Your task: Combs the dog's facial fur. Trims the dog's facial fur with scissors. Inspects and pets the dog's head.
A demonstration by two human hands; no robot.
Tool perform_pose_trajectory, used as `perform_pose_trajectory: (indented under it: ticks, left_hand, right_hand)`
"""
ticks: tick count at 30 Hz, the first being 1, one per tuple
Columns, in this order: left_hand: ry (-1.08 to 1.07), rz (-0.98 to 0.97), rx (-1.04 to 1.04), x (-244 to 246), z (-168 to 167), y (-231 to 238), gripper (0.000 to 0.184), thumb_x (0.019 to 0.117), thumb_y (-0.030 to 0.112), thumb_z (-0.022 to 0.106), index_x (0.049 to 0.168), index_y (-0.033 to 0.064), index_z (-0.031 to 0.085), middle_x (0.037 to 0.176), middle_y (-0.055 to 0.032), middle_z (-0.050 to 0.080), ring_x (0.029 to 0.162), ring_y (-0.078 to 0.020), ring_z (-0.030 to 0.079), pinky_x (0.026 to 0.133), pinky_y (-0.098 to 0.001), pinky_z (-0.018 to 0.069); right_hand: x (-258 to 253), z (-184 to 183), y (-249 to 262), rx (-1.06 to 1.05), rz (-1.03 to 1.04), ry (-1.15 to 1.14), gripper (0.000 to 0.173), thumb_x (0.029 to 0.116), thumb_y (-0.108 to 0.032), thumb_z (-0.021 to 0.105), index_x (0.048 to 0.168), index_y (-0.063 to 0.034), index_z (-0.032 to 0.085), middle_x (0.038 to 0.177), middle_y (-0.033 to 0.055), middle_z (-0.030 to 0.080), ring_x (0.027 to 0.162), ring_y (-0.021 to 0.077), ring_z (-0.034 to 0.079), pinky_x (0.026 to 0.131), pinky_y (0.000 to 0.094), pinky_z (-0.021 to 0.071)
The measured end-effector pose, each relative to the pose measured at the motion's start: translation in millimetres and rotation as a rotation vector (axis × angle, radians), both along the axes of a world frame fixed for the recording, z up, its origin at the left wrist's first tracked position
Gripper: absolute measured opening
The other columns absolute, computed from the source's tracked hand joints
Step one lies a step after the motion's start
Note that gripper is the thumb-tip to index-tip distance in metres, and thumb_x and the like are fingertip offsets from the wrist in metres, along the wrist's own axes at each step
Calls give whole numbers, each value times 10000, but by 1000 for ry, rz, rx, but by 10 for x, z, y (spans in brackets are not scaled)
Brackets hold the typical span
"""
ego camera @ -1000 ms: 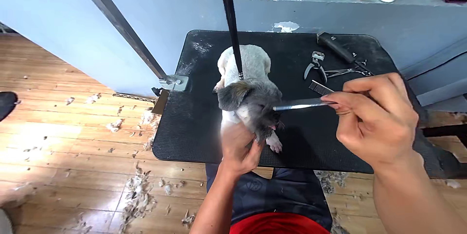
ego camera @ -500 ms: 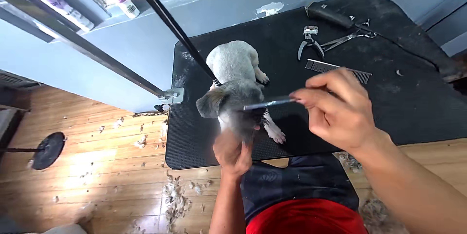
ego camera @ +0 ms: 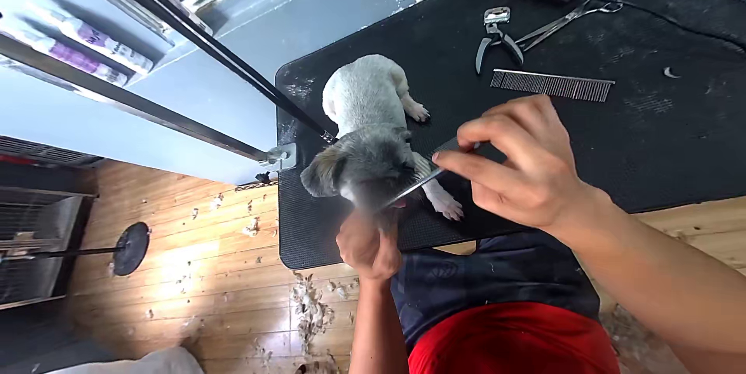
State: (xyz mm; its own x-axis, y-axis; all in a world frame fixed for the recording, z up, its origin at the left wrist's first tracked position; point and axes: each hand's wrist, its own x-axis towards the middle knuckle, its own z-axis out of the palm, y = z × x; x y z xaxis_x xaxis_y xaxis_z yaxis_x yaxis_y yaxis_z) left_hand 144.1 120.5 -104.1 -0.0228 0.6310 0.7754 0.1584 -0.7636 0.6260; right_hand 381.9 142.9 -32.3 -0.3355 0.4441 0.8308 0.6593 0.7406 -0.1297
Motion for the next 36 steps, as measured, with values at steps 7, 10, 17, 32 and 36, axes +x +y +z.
perform_pose_trajectory:
  ticks: [7, 10, 17, 32, 36]
  left_hand:
    - [3, -4, 5, 14, 19, 17, 234, 1025, 282, 627, 946, 110, 766, 887, 31, 749, 832, -65, 709, 752, -266, 602]
    - [1, -4, 12, 10, 22, 21, 241, 1025, 278, 622, 945, 104, 768, 888, 32, 751, 841, -69, 708, 758, -268, 596]
    - [-58, -36, -16, -16, 41, -3, 215, 1023, 267, 626, 999, 119, 781, 919, 29, 759, 823, -86, 713, 737, -278, 607]
    - [-135, -48, -49, -39, 71, -63, 201, 1024, 263, 624, 1001, 143, 784, 931, 29, 763, 806, -89, 715, 708, -281, 610]
    - [-159, -41, -41, -15, 57, -68, 174, 1015, 237, 635, 986, 161, 790, 938, 59, 764, 857, -62, 717, 752, -264, 604]
  right_hand:
    - [-5, 13, -34, 3, -27, 122, 177, 943, -68, 629, 1069, -129, 738, 992, 134, 639, 979, 306, 582, 848, 469, 438]
    - [-16, -56, 21, -30, -32, 97, 205, 926, -36, 617, 1051, -121, 756, 985, 142, 657, 974, 327, 600, 834, 484, 449]
    - [-146, -337, -148, -249, 33, 452, 129, 971, -107, 644, 1023, -39, 740, 997, 96, 662, 954, 154, 637, 826, 286, 564]
    - [-701, -693, -234, -256, 127, 599, 119, 971, -100, 655, 1026, -45, 745, 929, 78, 673, 883, 135, 645, 758, 258, 555]
    - [-776, -522, -174, -221, 81, 596, 121, 952, -86, 660, 1014, -28, 746, 918, 89, 673, 872, 141, 643, 743, 249, 551]
